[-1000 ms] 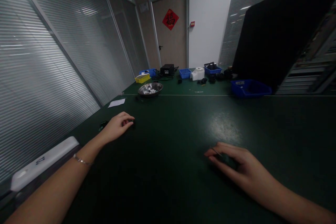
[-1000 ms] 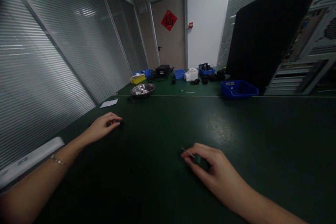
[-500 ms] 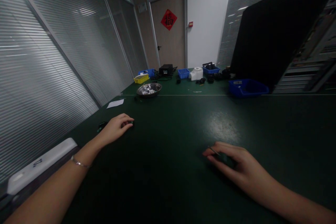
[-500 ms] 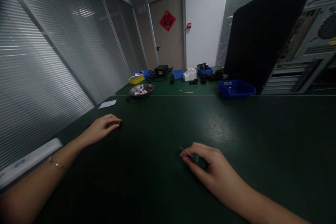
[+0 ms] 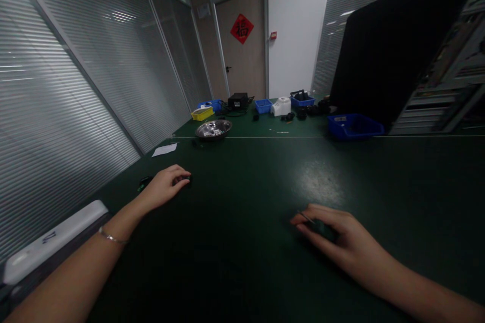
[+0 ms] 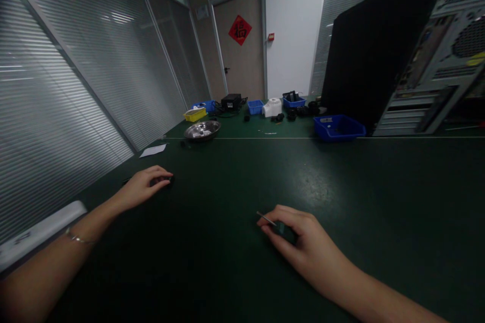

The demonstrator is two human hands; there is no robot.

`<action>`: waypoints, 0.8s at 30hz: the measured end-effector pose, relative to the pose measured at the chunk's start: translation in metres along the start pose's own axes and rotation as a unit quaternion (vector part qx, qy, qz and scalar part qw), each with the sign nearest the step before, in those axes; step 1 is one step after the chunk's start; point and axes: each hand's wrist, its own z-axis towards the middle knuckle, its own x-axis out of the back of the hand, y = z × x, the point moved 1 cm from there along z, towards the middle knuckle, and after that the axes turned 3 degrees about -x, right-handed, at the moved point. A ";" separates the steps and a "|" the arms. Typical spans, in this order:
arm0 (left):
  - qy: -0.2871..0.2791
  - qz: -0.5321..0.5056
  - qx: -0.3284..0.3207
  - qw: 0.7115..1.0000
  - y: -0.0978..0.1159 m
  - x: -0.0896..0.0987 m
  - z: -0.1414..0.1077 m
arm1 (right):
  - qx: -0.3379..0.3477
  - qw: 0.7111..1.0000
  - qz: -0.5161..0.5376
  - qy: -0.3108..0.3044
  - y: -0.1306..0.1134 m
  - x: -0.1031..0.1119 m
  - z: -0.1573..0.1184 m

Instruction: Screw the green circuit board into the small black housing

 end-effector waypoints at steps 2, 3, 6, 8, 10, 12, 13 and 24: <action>0.003 -0.005 0.005 1.000 0.000 0.000 0.000 | 0.002 1.000 0.000 0.000 0.000 0.000 0.000; 0.004 -0.009 0.009 1.000 -0.001 -0.001 0.000 | 0.003 1.000 0.001 0.000 -0.001 0.000 -0.001; 0.002 -0.027 0.025 0.999 -0.006 -0.004 0.000 | 0.000 1.000 0.005 -0.004 -0.004 0.001 -0.001; -0.001 -0.046 0.034 0.998 -0.010 -0.008 0.000 | -0.003 1.000 0.007 -0.006 -0.005 0.002 0.000; 0.005 -0.068 0.045 0.997 -0.012 -0.011 0.001 | -0.001 1.000 0.009 -0.005 -0.006 0.002 0.000; 0.018 -0.099 0.062 0.993 -0.012 -0.013 0.001 | 0.005 1.000 0.008 -0.006 -0.005 0.003 -0.001; 0.025 -0.118 0.075 0.990 -0.012 -0.013 0.002 | 0.007 1.000 0.007 -0.007 -0.005 0.003 -0.001; 0.082 -0.489 0.196 0.846 0.003 -0.023 0.007 | 0.036 0.999 0.019 -0.009 0.001 0.003 -0.005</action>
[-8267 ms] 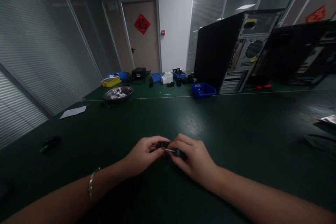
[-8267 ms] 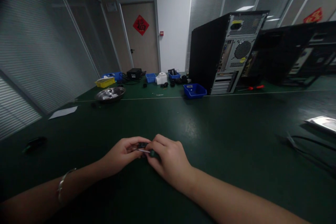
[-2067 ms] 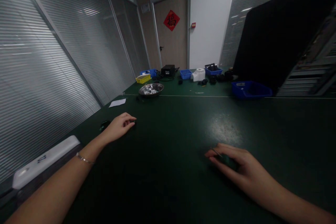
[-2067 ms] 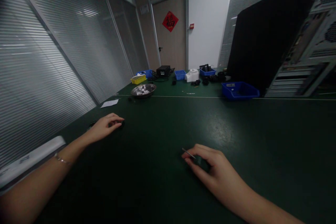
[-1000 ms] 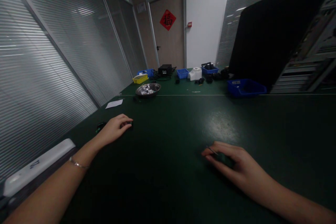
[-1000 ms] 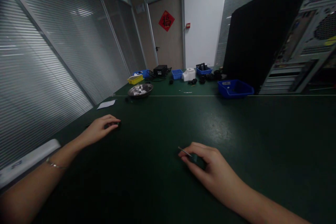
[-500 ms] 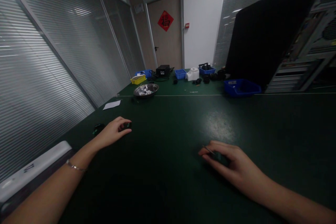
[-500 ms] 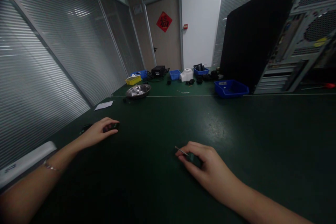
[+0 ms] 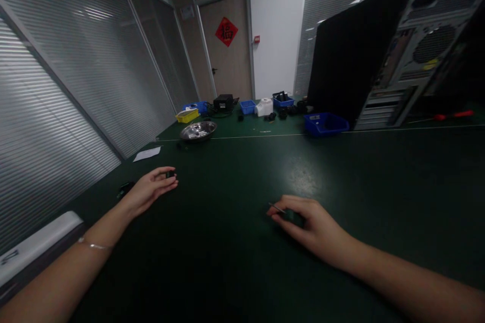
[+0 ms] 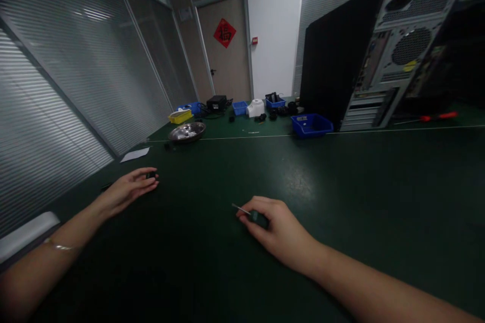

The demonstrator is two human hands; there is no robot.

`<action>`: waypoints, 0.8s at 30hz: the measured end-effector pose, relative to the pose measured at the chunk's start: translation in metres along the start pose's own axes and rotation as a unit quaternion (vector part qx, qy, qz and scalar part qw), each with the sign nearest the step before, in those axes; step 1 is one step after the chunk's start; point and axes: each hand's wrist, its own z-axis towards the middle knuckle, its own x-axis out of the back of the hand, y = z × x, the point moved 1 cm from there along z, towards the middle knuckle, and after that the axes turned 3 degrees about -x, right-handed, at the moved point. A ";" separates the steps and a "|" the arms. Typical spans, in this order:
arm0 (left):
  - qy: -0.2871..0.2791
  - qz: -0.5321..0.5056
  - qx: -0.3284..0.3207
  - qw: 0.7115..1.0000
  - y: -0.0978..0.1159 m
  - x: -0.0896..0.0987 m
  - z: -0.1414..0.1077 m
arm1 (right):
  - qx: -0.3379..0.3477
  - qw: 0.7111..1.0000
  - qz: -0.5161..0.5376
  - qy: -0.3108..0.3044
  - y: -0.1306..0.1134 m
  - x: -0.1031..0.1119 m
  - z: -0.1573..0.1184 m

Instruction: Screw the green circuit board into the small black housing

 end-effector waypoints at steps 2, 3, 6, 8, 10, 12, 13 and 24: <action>0.012 -0.059 0.021 0.998 0.001 -0.004 0.001 | 0.008 1.000 -0.005 0.002 0.002 0.000 0.000; 0.020 -0.085 0.030 0.996 0.002 -0.006 0.001 | 0.011 1.000 -0.006 0.003 0.003 0.000 0.000; 0.047 -0.151 0.045 0.986 0.004 -0.010 0.004 | 0.019 1.000 -0.007 0.009 0.006 0.001 -0.001; 0.067 -0.187 0.045 0.979 0.004 -0.012 0.005 | 0.024 1.000 -0.007 0.014 0.007 0.002 -0.001; 0.085 -0.215 0.044 0.972 0.003 -0.013 0.005 | 0.025 1.000 -0.006 0.017 0.008 0.002 -0.002; 0.097 -0.234 0.044 0.966 0.002 -0.013 0.005 | 0.024 1.000 -0.006 0.016 0.008 0.002 -0.003; 0.101 -0.242 0.044 0.964 0.002 -0.014 0.005 | 0.024 1.000 -0.005 0.016 0.008 0.002 -0.003; 0.119 -0.277 0.049 0.952 -0.007 -0.009 0.011 | 0.015 1.000 -0.001 0.011 0.007 0.002 -0.001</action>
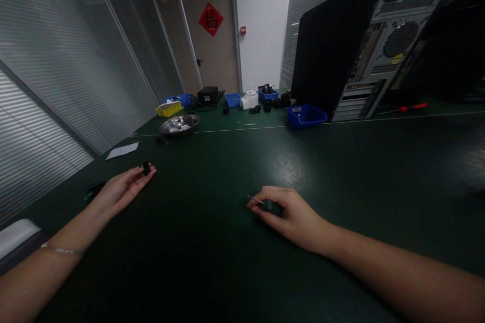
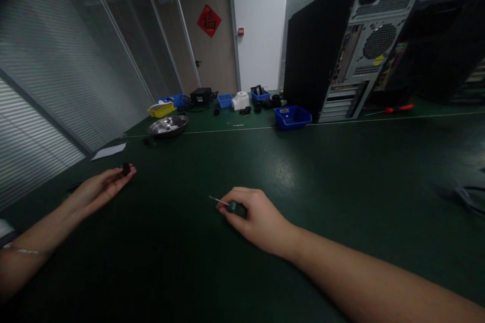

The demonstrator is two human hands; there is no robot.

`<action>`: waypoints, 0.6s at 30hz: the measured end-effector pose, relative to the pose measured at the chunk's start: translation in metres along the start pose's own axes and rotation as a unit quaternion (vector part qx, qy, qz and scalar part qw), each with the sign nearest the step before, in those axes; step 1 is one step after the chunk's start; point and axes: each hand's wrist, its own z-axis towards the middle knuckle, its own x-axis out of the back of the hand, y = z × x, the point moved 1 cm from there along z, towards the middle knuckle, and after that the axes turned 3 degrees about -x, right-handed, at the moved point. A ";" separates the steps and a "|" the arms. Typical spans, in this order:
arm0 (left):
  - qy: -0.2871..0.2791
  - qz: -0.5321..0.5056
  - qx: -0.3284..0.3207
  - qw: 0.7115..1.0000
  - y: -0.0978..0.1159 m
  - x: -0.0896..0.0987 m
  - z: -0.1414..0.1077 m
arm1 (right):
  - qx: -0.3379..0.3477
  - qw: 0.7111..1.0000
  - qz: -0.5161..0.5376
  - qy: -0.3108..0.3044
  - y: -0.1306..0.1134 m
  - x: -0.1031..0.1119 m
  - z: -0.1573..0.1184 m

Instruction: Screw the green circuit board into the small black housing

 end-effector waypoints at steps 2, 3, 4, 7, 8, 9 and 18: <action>0.003 -0.001 -0.006 1.000 0.000 -0.001 -0.001 | -0.002 1.000 0.000 -0.001 -0.001 0.000 0.000; 0.006 -0.001 -0.010 1.000 0.000 -0.002 -0.001 | -0.003 1.000 0.001 -0.002 -0.001 0.000 0.001; 0.008 -0.001 -0.013 1.000 0.000 -0.002 -0.001 | -0.003 1.000 0.003 -0.003 -0.001 0.000 0.001; 0.012 -0.001 -0.019 1.000 0.000 -0.003 0.000 | 0.003 1.000 0.007 -0.006 0.000 0.001 0.000; 0.012 0.000 -0.020 1.000 -0.001 -0.002 0.001 | 0.004 1.000 0.008 -0.005 0.001 0.001 0.000; 0.012 0.001 -0.021 1.000 -0.001 -0.002 0.001 | 0.006 1.000 0.009 -0.005 0.001 0.001 0.000; 0.012 0.022 -0.029 0.999 -0.001 -0.007 -0.006 | 0.005 1.000 0.014 -0.006 0.001 0.002 -0.001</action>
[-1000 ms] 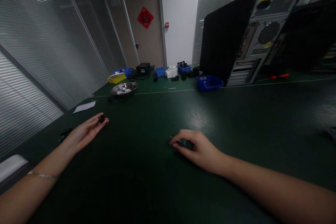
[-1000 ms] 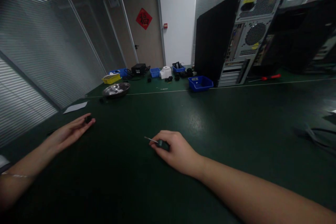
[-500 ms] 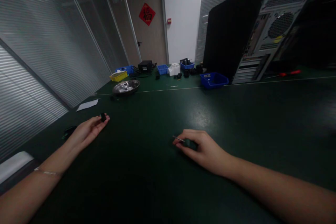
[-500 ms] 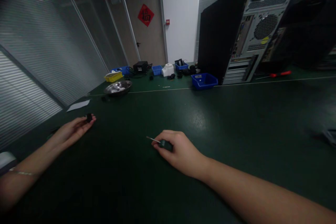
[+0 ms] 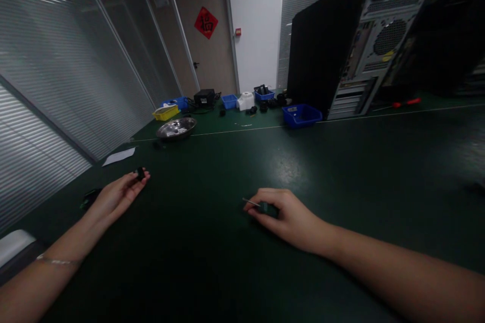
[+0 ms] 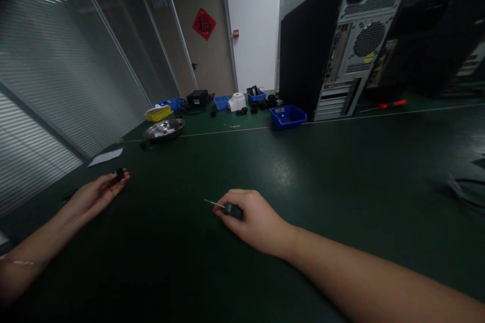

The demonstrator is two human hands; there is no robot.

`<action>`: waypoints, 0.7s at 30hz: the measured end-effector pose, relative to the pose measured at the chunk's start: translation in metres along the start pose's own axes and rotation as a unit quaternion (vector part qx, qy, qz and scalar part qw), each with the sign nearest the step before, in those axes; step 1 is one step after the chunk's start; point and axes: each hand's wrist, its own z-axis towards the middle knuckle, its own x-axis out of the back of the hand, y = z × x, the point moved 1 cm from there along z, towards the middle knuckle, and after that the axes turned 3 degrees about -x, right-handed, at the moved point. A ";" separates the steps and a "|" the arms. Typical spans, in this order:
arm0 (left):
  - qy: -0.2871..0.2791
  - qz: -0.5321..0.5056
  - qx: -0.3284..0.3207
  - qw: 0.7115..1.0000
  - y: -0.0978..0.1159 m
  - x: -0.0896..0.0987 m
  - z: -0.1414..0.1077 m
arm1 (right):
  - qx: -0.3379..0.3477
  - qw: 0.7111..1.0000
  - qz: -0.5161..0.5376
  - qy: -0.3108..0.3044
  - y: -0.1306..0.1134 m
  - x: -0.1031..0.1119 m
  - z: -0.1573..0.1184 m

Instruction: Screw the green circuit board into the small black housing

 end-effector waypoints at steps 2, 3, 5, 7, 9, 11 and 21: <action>-0.002 0.006 -0.005 1.000 0.001 -0.001 -0.003 | 0.004 1.000 0.002 -0.002 0.000 0.000 0.000; -0.004 0.010 -0.007 1.000 0.001 -0.002 -0.005 | 0.005 1.000 0.003 -0.002 -0.001 0.000 0.000; -0.005 0.021 -0.011 1.000 0.002 -0.002 -0.006 | 0.004 1.000 0.003 -0.001 -0.001 0.001 0.000; -0.007 0.033 -0.018 0.999 0.003 -0.002 -0.007 | -0.001 1.000 0.000 -0.002 -0.002 0.001 0.000; -0.013 0.048 -0.024 0.998 0.002 -0.004 -0.009 | -0.005 1.000 -0.005 -0.005 -0.002 0.000 0.001; -0.027 0.066 -0.023 0.997 0.000 -0.009 -0.014 | -0.006 1.000 -0.010 -0.007 0.000 0.000 0.001; -0.298 0.171 0.104 0.933 -0.030 -0.118 -0.104 | -0.050 0.997 0.055 0.025 0.000 0.002 -0.002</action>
